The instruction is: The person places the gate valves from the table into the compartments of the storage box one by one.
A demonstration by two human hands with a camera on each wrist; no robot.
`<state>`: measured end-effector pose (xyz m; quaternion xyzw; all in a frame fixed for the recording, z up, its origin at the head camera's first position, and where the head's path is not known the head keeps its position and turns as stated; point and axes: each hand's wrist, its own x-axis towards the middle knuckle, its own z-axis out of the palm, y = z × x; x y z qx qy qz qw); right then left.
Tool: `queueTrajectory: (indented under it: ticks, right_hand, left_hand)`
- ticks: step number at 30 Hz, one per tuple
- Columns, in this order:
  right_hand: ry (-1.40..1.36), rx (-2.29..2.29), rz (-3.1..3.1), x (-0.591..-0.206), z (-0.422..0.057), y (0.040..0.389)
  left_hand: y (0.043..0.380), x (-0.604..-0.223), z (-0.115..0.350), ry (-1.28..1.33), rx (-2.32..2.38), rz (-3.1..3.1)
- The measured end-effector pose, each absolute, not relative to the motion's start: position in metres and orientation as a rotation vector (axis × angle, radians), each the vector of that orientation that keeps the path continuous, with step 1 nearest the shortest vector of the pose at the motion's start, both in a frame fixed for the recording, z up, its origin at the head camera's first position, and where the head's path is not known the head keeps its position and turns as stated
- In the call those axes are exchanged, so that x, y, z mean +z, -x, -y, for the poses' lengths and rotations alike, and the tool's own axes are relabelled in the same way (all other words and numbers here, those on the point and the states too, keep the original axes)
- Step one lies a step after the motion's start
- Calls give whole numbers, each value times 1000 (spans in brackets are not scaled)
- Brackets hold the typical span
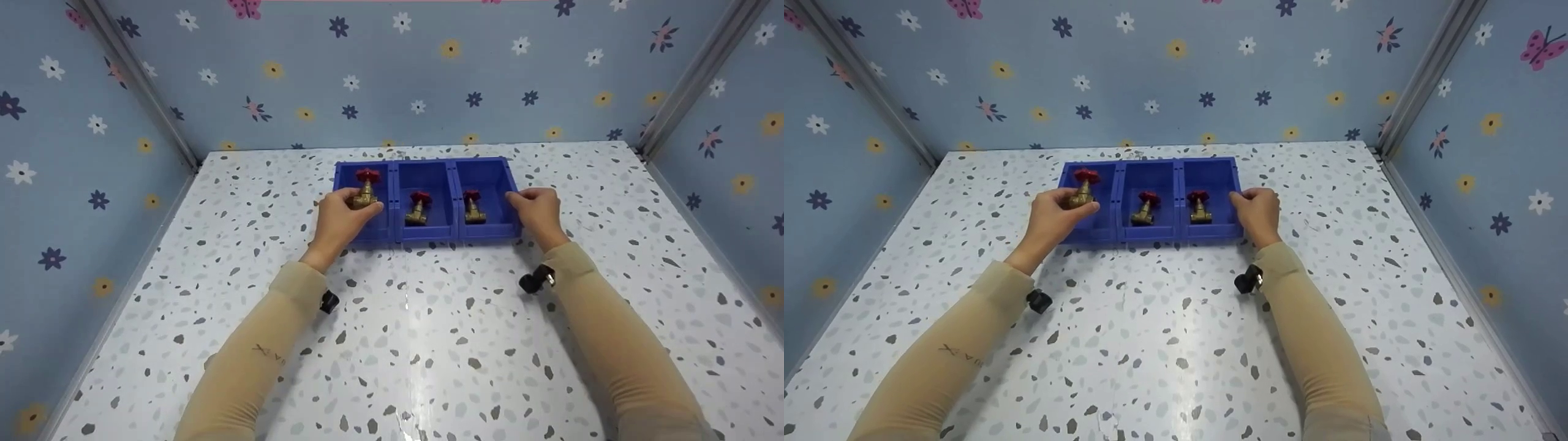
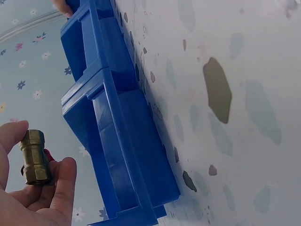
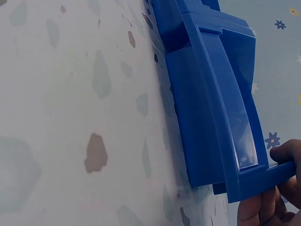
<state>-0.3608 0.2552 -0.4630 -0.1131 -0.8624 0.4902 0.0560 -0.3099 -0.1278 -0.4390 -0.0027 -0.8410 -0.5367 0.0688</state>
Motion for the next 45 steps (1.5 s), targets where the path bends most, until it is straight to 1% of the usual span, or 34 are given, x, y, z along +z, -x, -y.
queueTrajectory:
  ticks: [31,45]
  right_hand:
    - [322,1511,2581,-464,-256,359]
    - [327,1498,2615,-464,-256,360]
  left_hand:
    - [319,-447,120,-143,-1606,2566]
    - [322,-451,114,-166,-1556,2584]
